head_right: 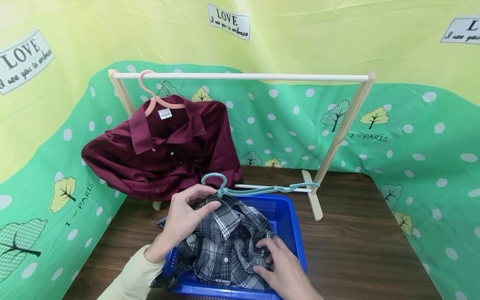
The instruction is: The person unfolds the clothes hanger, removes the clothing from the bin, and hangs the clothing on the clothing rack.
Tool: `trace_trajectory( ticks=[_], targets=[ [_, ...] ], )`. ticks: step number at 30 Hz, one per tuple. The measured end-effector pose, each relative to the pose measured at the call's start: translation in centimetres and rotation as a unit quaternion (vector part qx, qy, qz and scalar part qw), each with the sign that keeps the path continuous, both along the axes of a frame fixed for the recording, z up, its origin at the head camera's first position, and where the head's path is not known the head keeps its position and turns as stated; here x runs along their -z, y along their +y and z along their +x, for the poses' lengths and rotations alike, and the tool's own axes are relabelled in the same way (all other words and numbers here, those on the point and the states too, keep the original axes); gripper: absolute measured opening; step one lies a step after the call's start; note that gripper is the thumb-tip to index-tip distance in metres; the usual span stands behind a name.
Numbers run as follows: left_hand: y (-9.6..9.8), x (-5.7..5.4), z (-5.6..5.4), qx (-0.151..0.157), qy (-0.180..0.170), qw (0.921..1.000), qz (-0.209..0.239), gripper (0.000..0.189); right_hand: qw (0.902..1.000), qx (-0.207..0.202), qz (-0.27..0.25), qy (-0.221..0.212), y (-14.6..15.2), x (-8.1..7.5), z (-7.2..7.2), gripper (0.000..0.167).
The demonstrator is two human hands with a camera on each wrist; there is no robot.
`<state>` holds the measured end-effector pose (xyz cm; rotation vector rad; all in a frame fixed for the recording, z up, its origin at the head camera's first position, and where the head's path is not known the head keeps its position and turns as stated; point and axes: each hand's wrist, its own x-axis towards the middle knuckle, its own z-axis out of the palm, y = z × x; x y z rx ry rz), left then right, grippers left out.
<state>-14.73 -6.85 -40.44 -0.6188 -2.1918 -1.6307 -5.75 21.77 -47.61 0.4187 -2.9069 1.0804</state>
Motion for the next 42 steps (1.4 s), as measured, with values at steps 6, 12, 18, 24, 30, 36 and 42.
trace_trajectory(
  ticks=[6, 12, 18, 24, 30, 36, 42],
  targets=[
    [0.0, 0.0, 0.1, 0.006, 0.006, 1.0, 0.002, 0.024, 0.9984, 0.027, -0.029, 0.04, -0.5, 0.5, -0.3, 0.044],
    [-0.5, -0.1, -0.1, 0.008, 0.016, 0.9998, 0.0, 0.025, 0.9884, 0.06, -0.083, 0.113, -0.3, 0.3, -0.2, 0.049],
    [-0.9, -0.2, -0.1, 0.017, 0.011, 0.9998, -0.008, 0.025, 0.9703, 0.087, -0.163, 0.156, 1.0, -0.7, -0.3, 0.049],
    [-1.2, -0.1, -0.1, 0.036, 0.008, 0.9991, -0.024, 0.024, 0.9558, 0.152, -0.232, 0.097, 2.3, -2.2, -0.6, 0.033],
    [-1.4, 0.0, -0.3, 0.056, 0.024, 0.9972, -0.043, 0.024, 0.924, 0.215, -0.314, 0.036, 3.0, -3.2, -1.1, 0.03],
    [-1.1, 0.3, -0.4, 0.079, 0.049, 0.9934, -0.067, 0.025, 0.8498, 0.242, -0.468, 0.013, 3.8, -3.6, -1.7, 0.034],
    [-0.9, 0.2, -0.5, 0.103, 0.053, 0.9893, -0.089, 0.026, 0.7595, 0.084, -0.644, -0.036, 6.4, -3.7, -2.1, 0.048]
  ],
)
